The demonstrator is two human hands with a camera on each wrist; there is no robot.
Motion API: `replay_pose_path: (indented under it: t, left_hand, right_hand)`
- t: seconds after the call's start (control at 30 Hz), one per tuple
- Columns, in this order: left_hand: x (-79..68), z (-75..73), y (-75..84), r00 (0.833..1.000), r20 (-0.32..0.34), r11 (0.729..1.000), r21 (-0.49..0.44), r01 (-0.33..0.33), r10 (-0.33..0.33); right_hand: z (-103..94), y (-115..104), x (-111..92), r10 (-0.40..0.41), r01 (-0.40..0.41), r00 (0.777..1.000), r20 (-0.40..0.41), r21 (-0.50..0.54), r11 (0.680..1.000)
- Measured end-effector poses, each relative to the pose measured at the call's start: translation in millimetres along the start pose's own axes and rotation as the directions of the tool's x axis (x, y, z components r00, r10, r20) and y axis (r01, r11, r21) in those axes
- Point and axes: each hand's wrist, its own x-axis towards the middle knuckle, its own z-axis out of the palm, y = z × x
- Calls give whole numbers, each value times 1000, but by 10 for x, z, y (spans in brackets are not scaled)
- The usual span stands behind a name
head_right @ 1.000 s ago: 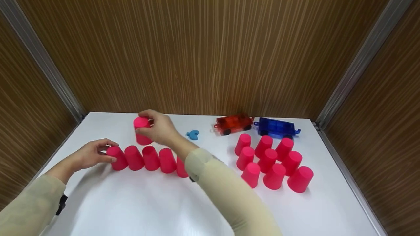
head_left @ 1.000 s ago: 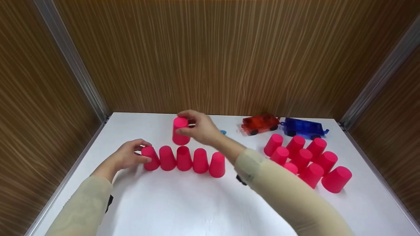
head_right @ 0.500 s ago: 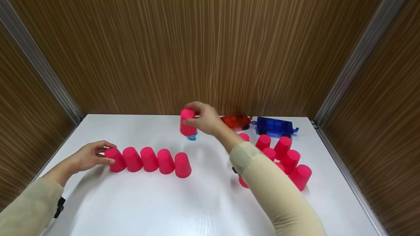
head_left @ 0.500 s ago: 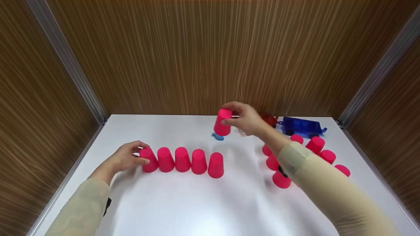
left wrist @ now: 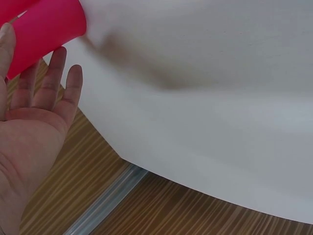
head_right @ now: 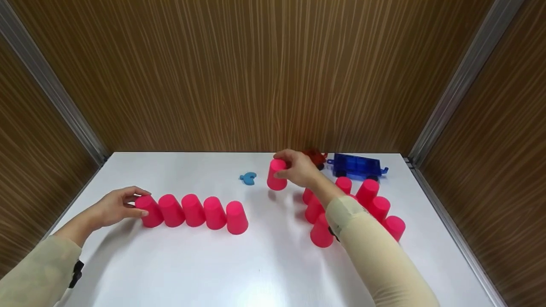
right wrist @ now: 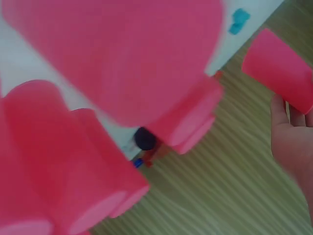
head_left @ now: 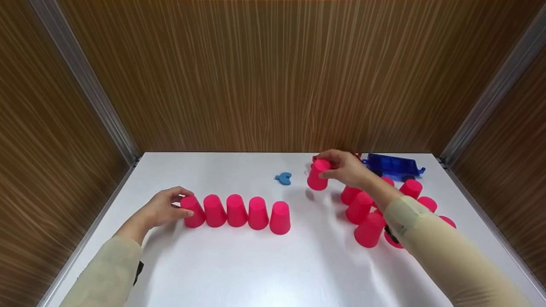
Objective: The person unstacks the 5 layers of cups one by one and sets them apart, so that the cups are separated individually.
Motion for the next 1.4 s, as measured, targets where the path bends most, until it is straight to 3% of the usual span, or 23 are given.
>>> replay_pose_path:
  t: [0.23, 0.5, 1.4]
  left_hand:
    - [-74, -59, -6, 999, 5, 999, 20, 33, -33]
    - [-123, -110, -6, 1000, 8, 1000, 18, 13, -13]
    - [-111, -105, -16, 999, -1, 999, 22, 38, -38]
  right_hand:
    - [14, 130, 9, -10, 13, 999, 41, -83, 996]
    - [46, 165, 32, 16, -6, 998, 56, -168, 986]
    - [119, 264, 77, 39, -18, 994, 97, -208, 978]
